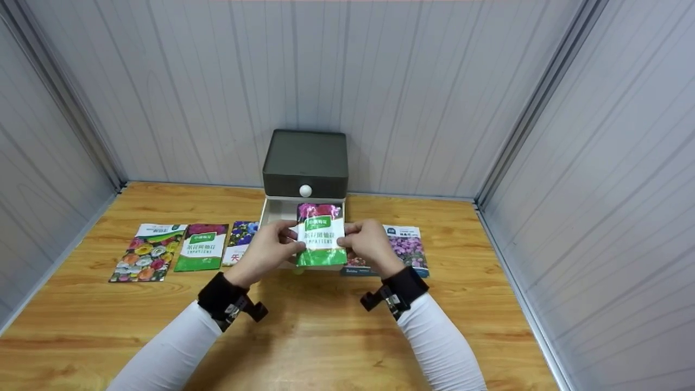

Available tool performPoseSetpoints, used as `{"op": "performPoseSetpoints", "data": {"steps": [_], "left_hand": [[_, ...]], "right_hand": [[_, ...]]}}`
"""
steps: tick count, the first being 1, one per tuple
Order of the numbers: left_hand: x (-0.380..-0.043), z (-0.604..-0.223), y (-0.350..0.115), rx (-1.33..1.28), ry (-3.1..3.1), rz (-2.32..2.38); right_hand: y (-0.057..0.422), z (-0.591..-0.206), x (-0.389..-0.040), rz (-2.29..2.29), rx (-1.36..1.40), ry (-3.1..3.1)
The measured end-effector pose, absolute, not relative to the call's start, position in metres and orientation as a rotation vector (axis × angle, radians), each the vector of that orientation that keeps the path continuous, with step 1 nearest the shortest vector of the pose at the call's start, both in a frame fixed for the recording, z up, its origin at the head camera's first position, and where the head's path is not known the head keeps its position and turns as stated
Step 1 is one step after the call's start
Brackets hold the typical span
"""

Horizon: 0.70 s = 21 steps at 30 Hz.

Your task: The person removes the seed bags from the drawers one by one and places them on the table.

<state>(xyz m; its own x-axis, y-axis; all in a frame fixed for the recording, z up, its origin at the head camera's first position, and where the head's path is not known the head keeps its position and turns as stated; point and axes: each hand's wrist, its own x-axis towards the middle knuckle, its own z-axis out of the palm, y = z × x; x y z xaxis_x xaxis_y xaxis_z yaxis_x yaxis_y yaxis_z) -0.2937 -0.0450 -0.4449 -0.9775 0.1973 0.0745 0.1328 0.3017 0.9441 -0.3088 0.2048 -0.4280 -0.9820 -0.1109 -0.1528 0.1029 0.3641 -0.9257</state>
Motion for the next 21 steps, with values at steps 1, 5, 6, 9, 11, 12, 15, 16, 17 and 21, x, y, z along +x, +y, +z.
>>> {"op": "performPoseSetpoints", "data": {"steps": [1, 5, 6, 9, 11, 12, 15, 16, 17, 21], "left_hand": [[-0.293, -0.445, -0.044, 0.320, 2.486, 1.800], [-0.291, -0.446, -0.039, 0.350, 2.448, 1.826], [-0.290, -0.446, -0.038, 0.360, 2.437, 1.830], [-0.289, -0.444, -0.035, 0.371, 2.424, 1.820], [-0.288, -0.443, -0.032, 0.378, 2.427, 1.802], [-0.288, -0.443, -0.031, 0.383, 2.429, 1.794], [-0.288, -0.443, -0.026, 0.396, 2.419, 1.789], [-0.288, -0.443, -0.024, 0.401, 2.416, 1.791], [-0.288, -0.442, -0.023, 0.409, 2.411, 1.797], [-0.288, -0.442, -0.016, 0.427, 2.400, 1.819]], "right_hand": [[0.207, -0.428, -0.309, -1.673, -0.009, 2.434], [0.215, -0.427, -0.307, -1.701, -0.014, 2.420], [0.217, -0.427, -0.307, -1.705, -0.014, 2.420], [0.221, -0.427, -0.307, -1.714, -0.006, 2.426], [0.224, -0.428, -0.307, -1.723, 0.002, 2.426], [0.225, -0.428, -0.307, -1.729, 0.003, 2.423], [0.229, -0.429, -0.305, -1.750, 0.011, 2.407], [0.230, -0.429, -0.305, -1.753, 0.015, 2.407], [0.232, -0.429, -0.304, -1.754, 0.013, 2.409], [0.237, -0.428, -0.303, -1.755, 0.007, 2.423]]}}
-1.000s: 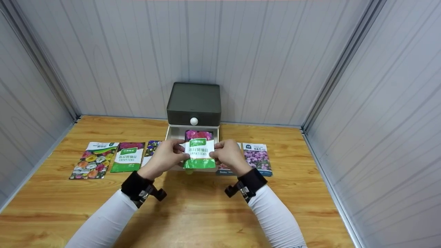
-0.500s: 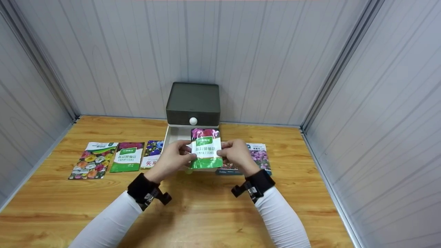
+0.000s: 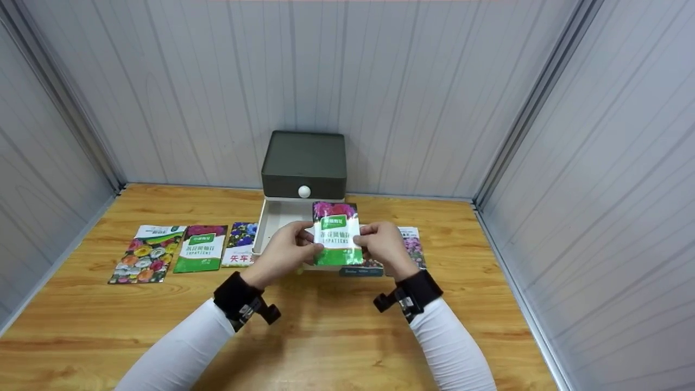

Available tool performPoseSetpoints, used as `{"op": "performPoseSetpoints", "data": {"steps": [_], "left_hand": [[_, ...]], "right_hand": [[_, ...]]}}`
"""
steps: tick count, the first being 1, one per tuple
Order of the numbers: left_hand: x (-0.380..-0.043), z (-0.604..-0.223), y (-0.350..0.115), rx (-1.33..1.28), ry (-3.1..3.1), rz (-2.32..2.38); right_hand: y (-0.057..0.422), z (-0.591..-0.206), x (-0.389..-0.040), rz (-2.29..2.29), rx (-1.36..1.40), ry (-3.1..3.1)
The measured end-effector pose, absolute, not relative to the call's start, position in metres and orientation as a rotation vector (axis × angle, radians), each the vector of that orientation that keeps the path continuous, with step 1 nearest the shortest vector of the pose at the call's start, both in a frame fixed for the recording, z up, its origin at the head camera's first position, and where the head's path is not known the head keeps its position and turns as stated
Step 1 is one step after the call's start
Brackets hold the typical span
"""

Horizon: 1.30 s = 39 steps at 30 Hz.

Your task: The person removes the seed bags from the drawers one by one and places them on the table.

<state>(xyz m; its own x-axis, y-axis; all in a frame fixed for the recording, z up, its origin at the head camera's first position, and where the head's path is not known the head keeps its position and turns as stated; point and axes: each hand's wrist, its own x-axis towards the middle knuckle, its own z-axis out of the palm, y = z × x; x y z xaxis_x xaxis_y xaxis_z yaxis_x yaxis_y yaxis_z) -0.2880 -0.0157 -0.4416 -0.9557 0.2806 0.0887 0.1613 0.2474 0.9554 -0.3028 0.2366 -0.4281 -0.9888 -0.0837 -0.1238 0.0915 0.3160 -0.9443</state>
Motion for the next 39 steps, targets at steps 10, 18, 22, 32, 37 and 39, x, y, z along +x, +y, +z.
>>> {"op": "performPoseSetpoints", "data": {"steps": [10, 18, 22, 32, 37, 39], "left_hand": [[-0.290, -0.443, 0.000, 0.420, 2.419, 1.774], [-0.288, -0.444, 0.008, 0.454, 2.334, 1.836], [-0.288, -0.444, 0.013, 0.469, 2.299, 1.881], [-0.290, -0.443, 0.028, 0.497, 2.250, 1.942], [-0.289, -0.444, 0.036, 0.497, 2.225, 1.914], [-0.289, -0.444, 0.039, 0.507, 2.192, 1.926]], "right_hand": [[0.249, -0.432, -0.304, -1.745, 0.061, 2.473], [0.261, -0.433, -0.302, -1.732, 0.077, 2.498], [0.266, -0.432, -0.301, -1.731, 0.103, 2.498], [0.280, -0.430, -0.300, -1.788, 0.085, 2.497], [0.290, -0.432, -0.300, -1.808, 0.106, 2.482], [0.294, -0.432, -0.300, -1.801, 0.121, 2.481]]}}
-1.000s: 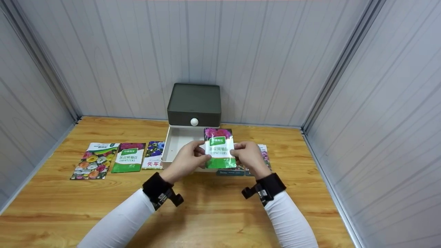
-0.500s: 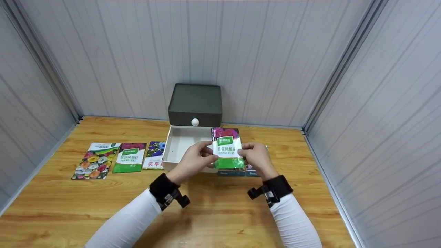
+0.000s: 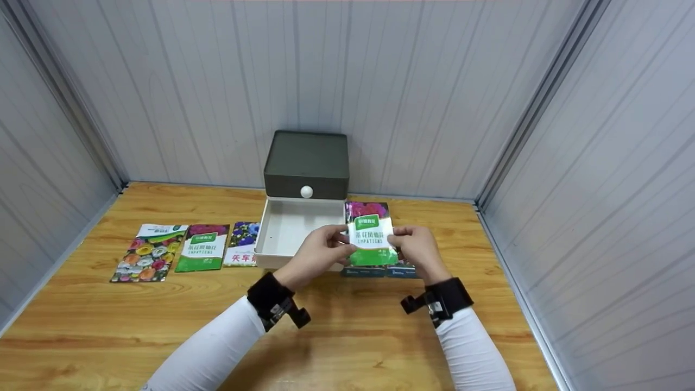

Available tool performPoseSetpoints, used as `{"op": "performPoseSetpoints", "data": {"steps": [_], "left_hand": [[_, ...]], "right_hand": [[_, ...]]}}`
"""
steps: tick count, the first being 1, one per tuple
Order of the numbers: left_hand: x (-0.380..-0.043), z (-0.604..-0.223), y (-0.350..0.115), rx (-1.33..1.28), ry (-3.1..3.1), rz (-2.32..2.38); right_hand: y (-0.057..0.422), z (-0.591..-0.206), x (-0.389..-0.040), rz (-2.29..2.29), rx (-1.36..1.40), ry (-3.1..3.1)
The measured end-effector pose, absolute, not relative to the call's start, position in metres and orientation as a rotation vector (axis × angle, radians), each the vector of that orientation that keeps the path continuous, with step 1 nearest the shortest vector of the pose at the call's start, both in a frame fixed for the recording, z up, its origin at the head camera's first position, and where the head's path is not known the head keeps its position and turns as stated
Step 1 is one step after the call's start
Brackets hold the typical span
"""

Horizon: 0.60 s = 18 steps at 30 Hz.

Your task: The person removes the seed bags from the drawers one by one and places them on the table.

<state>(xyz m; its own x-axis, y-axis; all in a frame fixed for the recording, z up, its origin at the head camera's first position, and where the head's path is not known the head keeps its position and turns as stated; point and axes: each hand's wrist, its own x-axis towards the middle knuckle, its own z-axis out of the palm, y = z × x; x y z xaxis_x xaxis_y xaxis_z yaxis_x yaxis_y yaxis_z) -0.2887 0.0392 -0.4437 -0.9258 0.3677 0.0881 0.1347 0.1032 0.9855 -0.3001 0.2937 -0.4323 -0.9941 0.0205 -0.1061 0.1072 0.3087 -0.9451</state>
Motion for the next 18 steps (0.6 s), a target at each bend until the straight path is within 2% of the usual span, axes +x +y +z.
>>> {"op": "performPoseSetpoints", "data": {"steps": [18], "left_hand": [[-0.282, -0.452, 0.067, 0.581, 2.156, 1.858]], "right_hand": [[0.322, -0.435, -0.305, -1.736, 0.207, 2.500]]}}
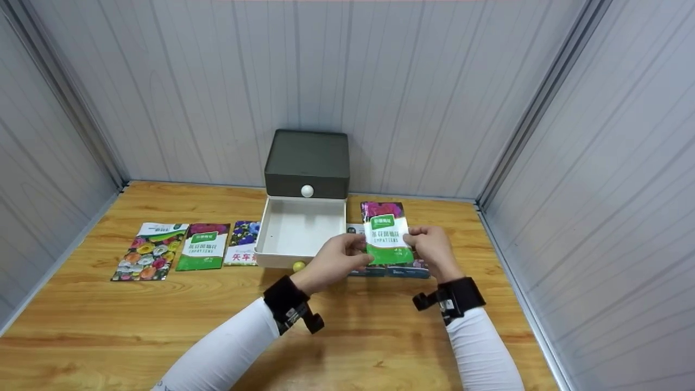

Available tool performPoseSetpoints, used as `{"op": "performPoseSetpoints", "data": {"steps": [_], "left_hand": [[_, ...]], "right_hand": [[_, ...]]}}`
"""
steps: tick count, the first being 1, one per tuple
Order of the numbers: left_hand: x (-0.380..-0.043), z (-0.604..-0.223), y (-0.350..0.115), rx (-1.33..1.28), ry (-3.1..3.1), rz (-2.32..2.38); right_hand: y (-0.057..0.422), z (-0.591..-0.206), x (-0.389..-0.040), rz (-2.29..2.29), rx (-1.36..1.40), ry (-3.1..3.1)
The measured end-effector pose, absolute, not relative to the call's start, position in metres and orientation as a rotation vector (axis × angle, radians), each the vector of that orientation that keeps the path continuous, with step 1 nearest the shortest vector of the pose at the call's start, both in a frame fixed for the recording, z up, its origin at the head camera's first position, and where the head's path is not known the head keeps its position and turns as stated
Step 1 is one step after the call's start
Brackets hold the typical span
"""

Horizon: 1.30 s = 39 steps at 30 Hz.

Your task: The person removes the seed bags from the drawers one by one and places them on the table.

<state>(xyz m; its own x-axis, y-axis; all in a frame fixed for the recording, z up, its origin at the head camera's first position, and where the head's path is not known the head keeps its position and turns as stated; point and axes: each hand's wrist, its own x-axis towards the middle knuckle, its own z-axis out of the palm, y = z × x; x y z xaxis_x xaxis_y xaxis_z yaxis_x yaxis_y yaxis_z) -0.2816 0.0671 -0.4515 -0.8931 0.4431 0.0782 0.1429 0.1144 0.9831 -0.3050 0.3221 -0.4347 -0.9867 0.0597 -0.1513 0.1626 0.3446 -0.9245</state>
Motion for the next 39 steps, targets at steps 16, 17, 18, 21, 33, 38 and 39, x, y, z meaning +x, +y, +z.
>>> {"op": "performPoseSetpoints", "data": {"steps": [16, 17, 18, 21, 33, 38, 39], "left_hand": [[-0.273, -0.464, 0.086, 0.646, 2.152, 1.730], [-0.273, -0.465, 0.087, 0.638, 2.129, 1.740], [-0.273, -0.467, 0.088, 0.631, 2.116, 1.746], [-0.272, -0.471, 0.091, 0.611, 2.100, 1.741], [-0.267, -0.485, 0.099, 0.596, 2.070, 1.691], [-0.266, -0.490, 0.097, 0.588, 2.124, 1.652], [-0.266, -0.491, 0.096, 0.586, 2.132, 1.644]], "right_hand": [[0.347, -0.444, -0.308, -1.739, 0.231, 2.483], [0.348, -0.445, -0.309, -1.736, 0.237, 2.484], [0.349, -0.445, -0.309, -1.734, 0.240, 2.483], [0.353, -0.448, -0.310, -1.734, 0.248, 2.472], [0.374, -0.463, -0.313, -1.760, 0.284, 2.428], [0.386, -0.468, -0.313, -1.732, 0.329, 2.445], [0.389, -0.469, -0.314, -1.733, 0.333, 2.438]]}}
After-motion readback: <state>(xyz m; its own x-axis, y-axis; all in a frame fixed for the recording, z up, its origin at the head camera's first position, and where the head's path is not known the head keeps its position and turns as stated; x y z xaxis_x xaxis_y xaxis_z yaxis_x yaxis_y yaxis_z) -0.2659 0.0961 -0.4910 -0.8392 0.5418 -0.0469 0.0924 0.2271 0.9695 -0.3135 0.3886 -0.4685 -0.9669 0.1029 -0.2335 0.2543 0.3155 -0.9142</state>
